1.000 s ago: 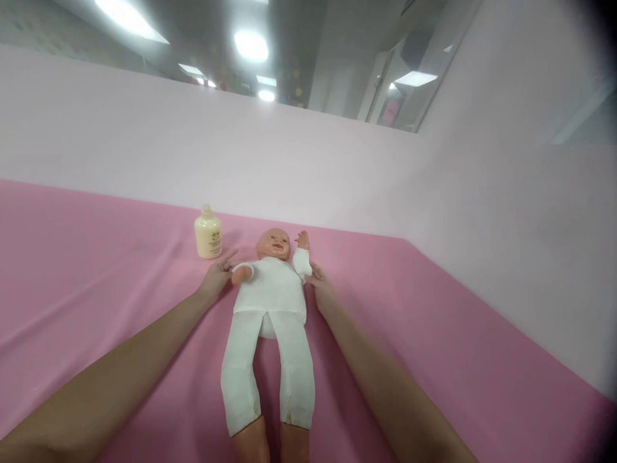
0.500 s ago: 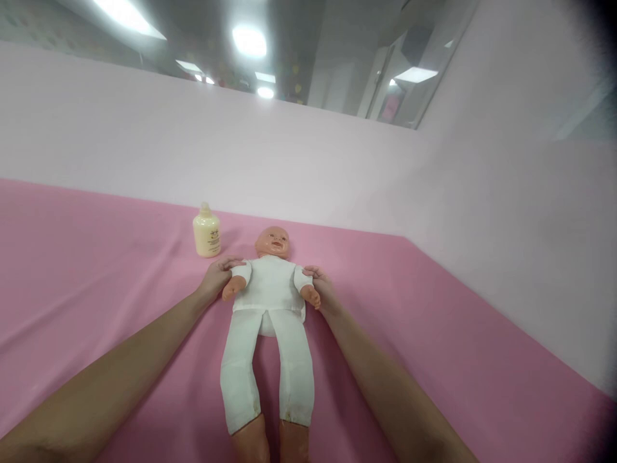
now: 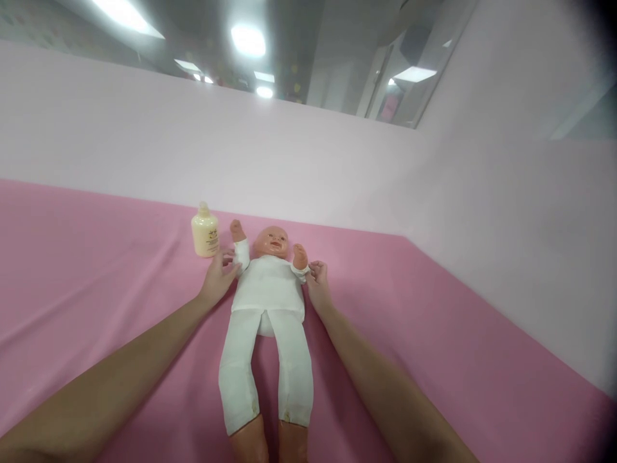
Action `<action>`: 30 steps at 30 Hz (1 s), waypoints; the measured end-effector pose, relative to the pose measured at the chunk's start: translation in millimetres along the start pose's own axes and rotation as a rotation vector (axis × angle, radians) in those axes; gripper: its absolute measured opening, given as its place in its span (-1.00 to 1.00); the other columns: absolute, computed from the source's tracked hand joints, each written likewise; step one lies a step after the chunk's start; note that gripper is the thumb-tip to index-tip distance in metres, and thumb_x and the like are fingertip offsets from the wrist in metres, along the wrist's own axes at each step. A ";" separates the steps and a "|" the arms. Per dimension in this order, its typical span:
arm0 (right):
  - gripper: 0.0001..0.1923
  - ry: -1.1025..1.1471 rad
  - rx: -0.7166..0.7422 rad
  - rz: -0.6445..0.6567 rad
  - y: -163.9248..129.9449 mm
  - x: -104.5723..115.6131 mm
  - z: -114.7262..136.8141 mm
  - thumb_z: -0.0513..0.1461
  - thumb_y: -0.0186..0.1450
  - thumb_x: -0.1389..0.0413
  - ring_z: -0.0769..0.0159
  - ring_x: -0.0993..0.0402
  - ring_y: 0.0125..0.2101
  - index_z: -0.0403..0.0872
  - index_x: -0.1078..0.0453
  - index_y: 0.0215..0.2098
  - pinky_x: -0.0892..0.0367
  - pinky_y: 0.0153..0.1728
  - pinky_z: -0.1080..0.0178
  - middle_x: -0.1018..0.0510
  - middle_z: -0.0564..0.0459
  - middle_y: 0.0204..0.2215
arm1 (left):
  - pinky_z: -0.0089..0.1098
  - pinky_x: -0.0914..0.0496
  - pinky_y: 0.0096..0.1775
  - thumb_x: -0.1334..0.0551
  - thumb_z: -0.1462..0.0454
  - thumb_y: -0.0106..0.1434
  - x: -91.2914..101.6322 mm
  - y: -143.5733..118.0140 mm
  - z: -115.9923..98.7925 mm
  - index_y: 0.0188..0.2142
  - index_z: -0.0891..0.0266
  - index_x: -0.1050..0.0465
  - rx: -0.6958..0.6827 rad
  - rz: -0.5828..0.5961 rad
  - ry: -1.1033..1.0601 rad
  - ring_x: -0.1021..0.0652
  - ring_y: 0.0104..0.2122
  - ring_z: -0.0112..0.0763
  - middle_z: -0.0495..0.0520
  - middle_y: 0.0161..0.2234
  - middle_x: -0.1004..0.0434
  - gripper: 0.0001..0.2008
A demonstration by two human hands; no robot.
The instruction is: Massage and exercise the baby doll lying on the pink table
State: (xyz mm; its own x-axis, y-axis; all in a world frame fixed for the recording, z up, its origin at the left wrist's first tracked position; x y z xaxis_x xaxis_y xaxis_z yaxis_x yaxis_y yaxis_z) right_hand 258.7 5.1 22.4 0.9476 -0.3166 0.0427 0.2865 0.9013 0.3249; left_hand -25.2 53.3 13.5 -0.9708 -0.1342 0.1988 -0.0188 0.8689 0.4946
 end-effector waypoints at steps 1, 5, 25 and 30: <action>-0.74 -0.029 0.023 -0.006 -0.7 -0.3 2.4 -0.22 0.20 -0.03 0.28 -0.41 -0.17 0.01 -0.15 -0.14 -0.37 -0.12 0.18 -0.43 0.01 -0.16 | -0.15 -0.34 0.06 -0.22 0.14 0.19 -0.3 0.1 0.7 -0.04 0.14 -0.28 -0.007 0.007 0.005 -0.49 -0.04 -0.23 0.12 0.04 -0.39 -0.65; -0.76 -0.096 0.069 -0.059 -3.2 -0.2 6.7 -0.20 0.26 0.00 0.28 -0.39 -0.13 0.00 -0.13 -0.10 -0.36 -0.12 0.17 -0.38 -0.03 -0.10 | -0.14 -0.31 0.10 -0.18 0.16 0.21 -2.7 2.1 4.7 0.02 0.13 -0.31 -0.036 0.055 0.073 -0.46 -0.01 -0.22 0.12 0.05 -0.40 -0.63; -0.61 -0.405 0.105 0.052 -1.5 -0.8 -0.7 -0.27 0.23 0.11 0.21 -0.28 0.07 -0.02 -0.31 0.01 -0.23 0.11 0.09 -0.36 -0.08 0.04 | -0.08 -0.22 0.17 -0.07 0.11 0.29 -7.1 2.5 9.8 0.20 0.20 -0.32 0.059 0.147 0.258 -0.38 0.13 -0.09 0.20 0.12 -0.40 -0.49; -0.50 -0.482 0.031 0.043 0.2 2.3 -3.5 -0.28 0.20 0.11 0.17 -0.21 0.17 -0.08 -0.31 0.10 -0.10 0.22 0.06 -0.35 -0.10 0.13 | -0.08 -0.27 0.12 -0.06 0.06 0.30 -6.1 3.4 13.6 0.21 0.20 -0.31 0.099 0.198 0.349 -0.42 0.09 -0.05 0.21 0.14 -0.41 -0.46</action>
State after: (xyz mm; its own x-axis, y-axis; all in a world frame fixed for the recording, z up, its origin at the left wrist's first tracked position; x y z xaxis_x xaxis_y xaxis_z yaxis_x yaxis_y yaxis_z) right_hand 261.5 5.6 19.3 0.7832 -0.3868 0.4869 0.2375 0.9097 0.3406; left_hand -22.6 63.6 2.4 -0.8188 -0.0988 0.5654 0.1207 0.9334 0.3380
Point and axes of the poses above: each hand's wrist, its own y-axis towards the middle knuckle, its own x-axis out of the back of the hand, z = x × y, the point moved 4 cm from there along y, towards the middle knuckle
